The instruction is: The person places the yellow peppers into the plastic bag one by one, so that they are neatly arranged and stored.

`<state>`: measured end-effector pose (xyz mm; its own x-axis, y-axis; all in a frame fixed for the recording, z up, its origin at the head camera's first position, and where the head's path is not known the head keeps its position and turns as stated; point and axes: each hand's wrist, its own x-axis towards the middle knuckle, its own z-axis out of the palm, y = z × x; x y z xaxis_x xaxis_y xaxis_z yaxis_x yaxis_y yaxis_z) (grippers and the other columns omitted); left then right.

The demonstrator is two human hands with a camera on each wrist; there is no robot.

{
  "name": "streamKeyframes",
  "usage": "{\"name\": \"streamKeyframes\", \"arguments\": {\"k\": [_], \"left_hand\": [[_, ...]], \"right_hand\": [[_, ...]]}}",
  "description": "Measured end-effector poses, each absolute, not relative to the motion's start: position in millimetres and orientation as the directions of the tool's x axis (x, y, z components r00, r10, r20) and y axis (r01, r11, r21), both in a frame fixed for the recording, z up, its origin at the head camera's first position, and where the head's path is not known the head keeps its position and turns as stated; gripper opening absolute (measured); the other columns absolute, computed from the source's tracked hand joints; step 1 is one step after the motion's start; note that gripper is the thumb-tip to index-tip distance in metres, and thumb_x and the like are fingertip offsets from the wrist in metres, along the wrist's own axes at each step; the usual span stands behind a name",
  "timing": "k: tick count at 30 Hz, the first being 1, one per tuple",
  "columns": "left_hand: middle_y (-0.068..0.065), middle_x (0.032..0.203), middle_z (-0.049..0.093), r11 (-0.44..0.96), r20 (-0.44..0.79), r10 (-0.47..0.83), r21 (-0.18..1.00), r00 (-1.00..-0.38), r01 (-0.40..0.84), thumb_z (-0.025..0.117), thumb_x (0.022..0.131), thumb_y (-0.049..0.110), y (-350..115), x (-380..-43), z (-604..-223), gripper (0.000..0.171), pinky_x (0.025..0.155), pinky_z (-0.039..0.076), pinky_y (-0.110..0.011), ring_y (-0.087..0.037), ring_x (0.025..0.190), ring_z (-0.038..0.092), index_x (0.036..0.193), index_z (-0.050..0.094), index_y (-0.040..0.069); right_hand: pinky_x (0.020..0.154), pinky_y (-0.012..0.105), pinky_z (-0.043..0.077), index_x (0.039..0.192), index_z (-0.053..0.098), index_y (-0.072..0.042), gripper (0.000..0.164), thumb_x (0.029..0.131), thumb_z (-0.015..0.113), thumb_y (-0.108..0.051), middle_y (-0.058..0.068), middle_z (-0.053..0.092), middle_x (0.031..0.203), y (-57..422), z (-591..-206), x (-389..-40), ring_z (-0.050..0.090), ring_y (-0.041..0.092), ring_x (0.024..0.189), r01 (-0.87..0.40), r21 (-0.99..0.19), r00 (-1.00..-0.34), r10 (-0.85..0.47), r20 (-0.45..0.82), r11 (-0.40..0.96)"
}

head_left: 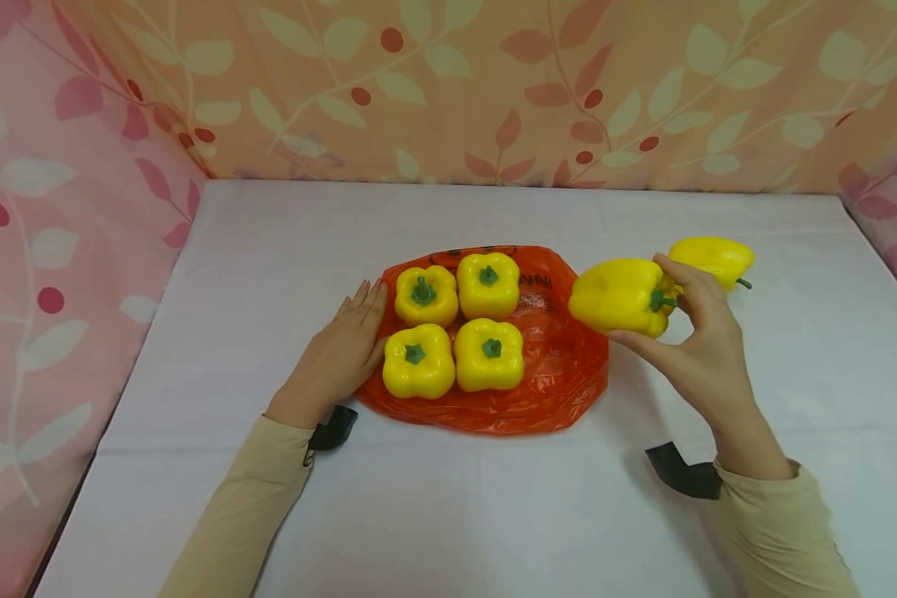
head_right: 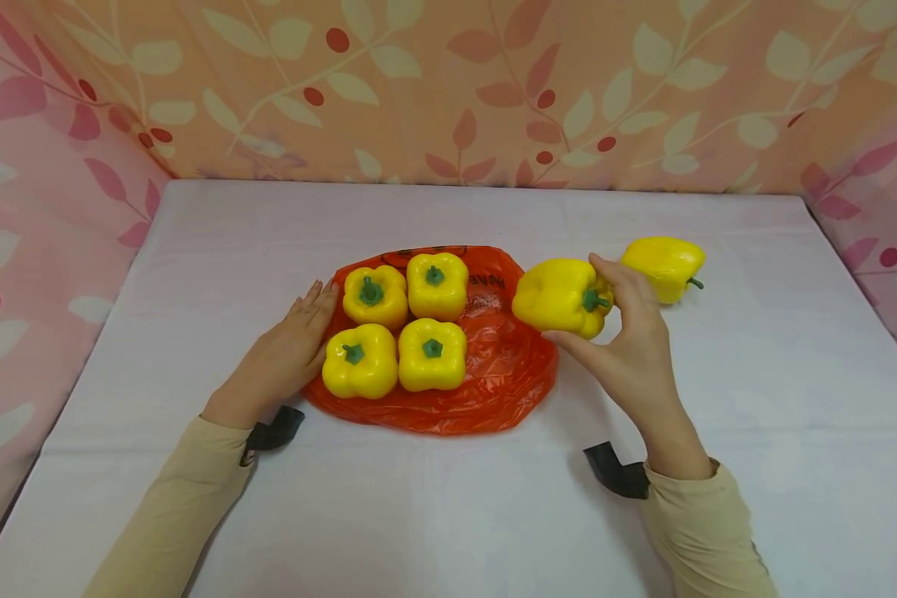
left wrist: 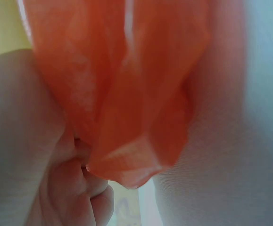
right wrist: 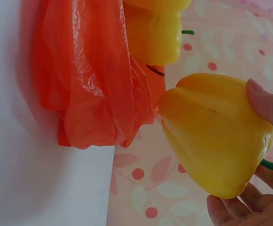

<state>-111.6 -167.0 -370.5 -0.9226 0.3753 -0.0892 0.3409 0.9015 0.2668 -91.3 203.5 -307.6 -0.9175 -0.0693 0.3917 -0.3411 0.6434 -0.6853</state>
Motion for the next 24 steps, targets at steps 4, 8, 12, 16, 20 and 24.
{"name": "streamKeyframes", "arguments": {"k": [4, 8, 12, 16, 20, 24], "left_hand": [[-0.017, 0.155, 0.013, 0.901, -0.092, 0.374, 0.271, -0.923, 0.338, 0.047, 0.098, 0.029, -167.1, -111.5, -370.0, 0.069, 0.115, 0.01, -0.043, -0.028, 0.144, 0.006, 0.149, 0.012, -0.004], [-0.017, 0.155, 0.013, 0.901, -0.094, 0.373, 0.273, -0.923, 0.336, 0.047, 0.098, 0.028, -167.4, -111.1, -369.6, 0.069, 0.115, 0.01, -0.043, -0.028, 0.144, 0.006, 0.149, 0.012, -0.004], [-0.017, 0.155, 0.013, 0.901, -0.096, 0.371, 0.275, -0.924, 0.334, 0.048, 0.098, 0.028, -167.7, -110.8, -369.4, 0.069, 0.115, 0.01, -0.043, -0.028, 0.144, 0.006, 0.149, 0.013, -0.004], [-0.017, 0.155, 0.013, 0.9, -0.091, 0.373, 0.278, -0.923, 0.337, 0.048, 0.098, 0.028, -167.8, -111.1, -369.9, 0.069, 0.115, 0.01, -0.044, -0.028, 0.144, 0.006, 0.149, 0.013, -0.004], [-0.017, 0.155, 0.014, 0.897, -0.08, 0.379, 0.276, -0.922, 0.344, 0.048, 0.098, 0.028, -167.8, -111.6, -370.9, 0.069, 0.115, 0.011, -0.044, -0.029, 0.143, 0.007, 0.149, 0.013, -0.004], [-0.017, 0.155, 0.014, 0.895, -0.076, 0.384, 0.275, -0.92, 0.351, 0.048, 0.098, 0.027, -168.0, -111.9, -371.4, 0.069, 0.115, 0.011, -0.044, -0.029, 0.143, 0.007, 0.149, 0.013, -0.004]], "right_hand": [[0.097, 0.012, 0.034, 0.139, 0.047, -0.007, 0.084, 0.064, 0.083, 0.007, 0.011, 0.047, 0.134, 199.3, -307.9, -92.3, 0.04, 0.009, 0.116, -0.344, -0.685, -0.918, -0.079, 0.387, 0.642], [0.096, 0.011, 0.033, 0.139, 0.046, -0.006, 0.084, 0.065, 0.083, 0.005, 0.012, 0.047, 0.134, 194.6, -307.7, -94.1, 0.041, 0.016, 0.117, -0.349, -0.678, -0.92, -0.099, 0.379, 0.647], [0.096, 0.011, 0.032, 0.139, 0.045, -0.005, 0.082, 0.066, 0.083, 0.003, 0.013, 0.046, 0.134, 189.4, -307.7, -96.9, 0.041, 0.024, 0.119, -0.363, -0.677, -0.919, -0.128, 0.372, 0.641], [0.097, 0.013, 0.032, 0.14, 0.044, -0.005, 0.081, 0.069, 0.082, 0.0, 0.013, 0.045, 0.136, 183.8, -307.8, -100.0, 0.04, 0.027, 0.122, -0.367, -0.682, -0.922, -0.151, 0.356, 0.632], [0.104, 0.036, 0.036, 0.14, 0.043, -0.004, 0.08, 0.071, 0.082, -0.002, 0.015, 0.043, 0.138, 178.6, -309.0, -103.4, 0.039, 0.029, 0.124, -0.361, -0.687, -0.928, -0.17, 0.332, 0.63], [0.101, 0.056, 0.036, 0.141, 0.042, -0.004, 0.078, 0.073, 0.081, -0.005, 0.016, 0.041, 0.14, 174.4, -310.6, -107.3, 0.037, 0.032, 0.126, -0.339, -0.702, -0.939, -0.182, 0.291, 0.627]]}}
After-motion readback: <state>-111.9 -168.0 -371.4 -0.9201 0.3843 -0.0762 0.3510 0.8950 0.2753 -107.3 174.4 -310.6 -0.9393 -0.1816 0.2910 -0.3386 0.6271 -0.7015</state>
